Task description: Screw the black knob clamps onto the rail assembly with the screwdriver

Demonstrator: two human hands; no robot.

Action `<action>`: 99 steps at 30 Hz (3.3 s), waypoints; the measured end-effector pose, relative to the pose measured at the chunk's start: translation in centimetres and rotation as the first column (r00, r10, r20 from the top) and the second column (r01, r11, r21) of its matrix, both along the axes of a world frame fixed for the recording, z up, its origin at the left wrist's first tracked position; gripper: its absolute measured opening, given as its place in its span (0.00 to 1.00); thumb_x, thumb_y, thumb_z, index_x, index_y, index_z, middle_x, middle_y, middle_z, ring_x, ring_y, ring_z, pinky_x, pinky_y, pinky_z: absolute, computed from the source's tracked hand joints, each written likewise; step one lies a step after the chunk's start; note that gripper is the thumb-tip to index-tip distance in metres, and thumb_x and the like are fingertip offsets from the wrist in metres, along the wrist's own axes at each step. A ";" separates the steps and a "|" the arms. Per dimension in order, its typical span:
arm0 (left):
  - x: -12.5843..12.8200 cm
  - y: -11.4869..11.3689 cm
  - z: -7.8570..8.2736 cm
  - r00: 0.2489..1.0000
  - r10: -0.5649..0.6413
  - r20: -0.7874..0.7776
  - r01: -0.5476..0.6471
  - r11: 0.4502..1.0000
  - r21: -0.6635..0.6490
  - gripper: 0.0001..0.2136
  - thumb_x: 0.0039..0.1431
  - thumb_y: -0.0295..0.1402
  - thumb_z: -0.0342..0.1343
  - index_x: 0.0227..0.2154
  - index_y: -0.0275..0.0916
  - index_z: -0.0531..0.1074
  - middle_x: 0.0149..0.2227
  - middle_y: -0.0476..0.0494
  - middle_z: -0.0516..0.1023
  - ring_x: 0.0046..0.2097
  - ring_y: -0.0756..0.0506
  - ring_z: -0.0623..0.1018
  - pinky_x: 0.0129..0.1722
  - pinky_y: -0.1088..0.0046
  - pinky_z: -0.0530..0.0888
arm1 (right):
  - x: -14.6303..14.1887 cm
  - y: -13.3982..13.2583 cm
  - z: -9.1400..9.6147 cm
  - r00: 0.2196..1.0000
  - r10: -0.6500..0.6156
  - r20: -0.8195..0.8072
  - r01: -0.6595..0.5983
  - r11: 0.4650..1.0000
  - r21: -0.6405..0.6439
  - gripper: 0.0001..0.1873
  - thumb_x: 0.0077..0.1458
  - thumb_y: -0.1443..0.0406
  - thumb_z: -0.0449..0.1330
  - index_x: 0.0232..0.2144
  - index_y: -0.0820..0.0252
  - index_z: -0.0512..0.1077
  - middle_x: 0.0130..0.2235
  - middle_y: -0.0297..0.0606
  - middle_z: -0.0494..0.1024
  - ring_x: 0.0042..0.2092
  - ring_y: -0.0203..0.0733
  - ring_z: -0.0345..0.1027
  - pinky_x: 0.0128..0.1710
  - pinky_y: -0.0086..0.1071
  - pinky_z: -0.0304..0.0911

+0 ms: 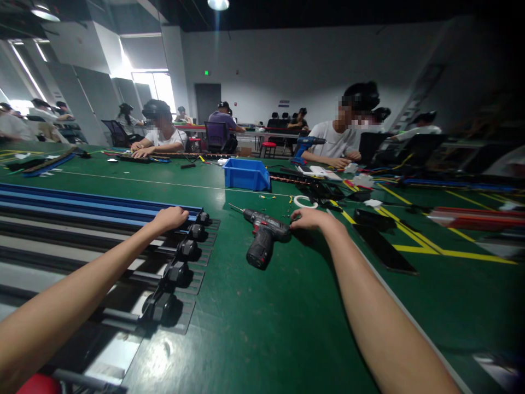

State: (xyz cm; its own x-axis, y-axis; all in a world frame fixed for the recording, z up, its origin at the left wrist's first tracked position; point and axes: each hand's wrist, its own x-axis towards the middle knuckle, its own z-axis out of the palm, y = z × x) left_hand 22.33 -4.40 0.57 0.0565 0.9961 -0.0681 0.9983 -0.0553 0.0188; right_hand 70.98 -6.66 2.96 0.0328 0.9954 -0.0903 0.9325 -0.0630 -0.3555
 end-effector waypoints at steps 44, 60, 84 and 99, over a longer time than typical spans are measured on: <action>1.5 -2.2 1.8 0.998 0.060 -0.007 -0.060 0.998 0.007 0.26 0.65 0.41 0.38 0.45 0.31 0.78 0.49 0.26 0.79 0.52 0.35 0.78 0.52 0.63 0.70 | -13.3 -1.0 2.9 0.956 0.272 0.113 -0.289 0.793 0.537 0.10 0.61 0.63 0.57 0.38 0.60 0.77 0.41 0.43 0.80 0.43 0.43 0.73 0.45 0.32 0.63; 1.0 -1.4 0.9 0.999 0.028 -0.024 -0.027 0.999 0.016 0.26 0.64 0.41 0.36 0.43 0.33 0.78 0.48 0.26 0.80 0.51 0.34 0.78 0.49 0.61 0.71 | -25.7 -1.3 -0.9 0.867 0.462 -0.185 -0.419 0.878 0.229 0.21 0.57 0.61 0.61 0.51 0.63 0.73 0.46 0.43 0.81 0.44 0.44 0.75 0.45 0.30 0.66; 1.0 -0.8 0.9 0.999 0.018 0.043 -0.017 0.999 -0.028 0.28 0.65 0.46 0.36 0.44 0.34 0.77 0.50 0.26 0.78 0.54 0.33 0.77 0.52 0.57 0.70 | -27.3 1.4 -3.3 0.803 0.562 -0.201 -0.492 0.814 0.309 0.15 0.55 0.59 0.66 0.44 0.61 0.79 0.45 0.43 0.82 0.45 0.46 0.76 0.44 0.30 0.64; 0.8 -0.6 0.7 0.999 -0.005 0.040 0.007 0.999 -0.040 0.32 0.66 0.52 0.33 0.47 0.35 0.77 0.53 0.26 0.77 0.56 0.33 0.75 0.53 0.59 0.69 | -27.2 1.3 -3.7 0.791 0.559 -0.249 -0.474 0.817 0.327 0.15 0.55 0.59 0.66 0.43 0.60 0.78 0.43 0.42 0.82 0.43 0.43 0.75 0.42 0.29 0.64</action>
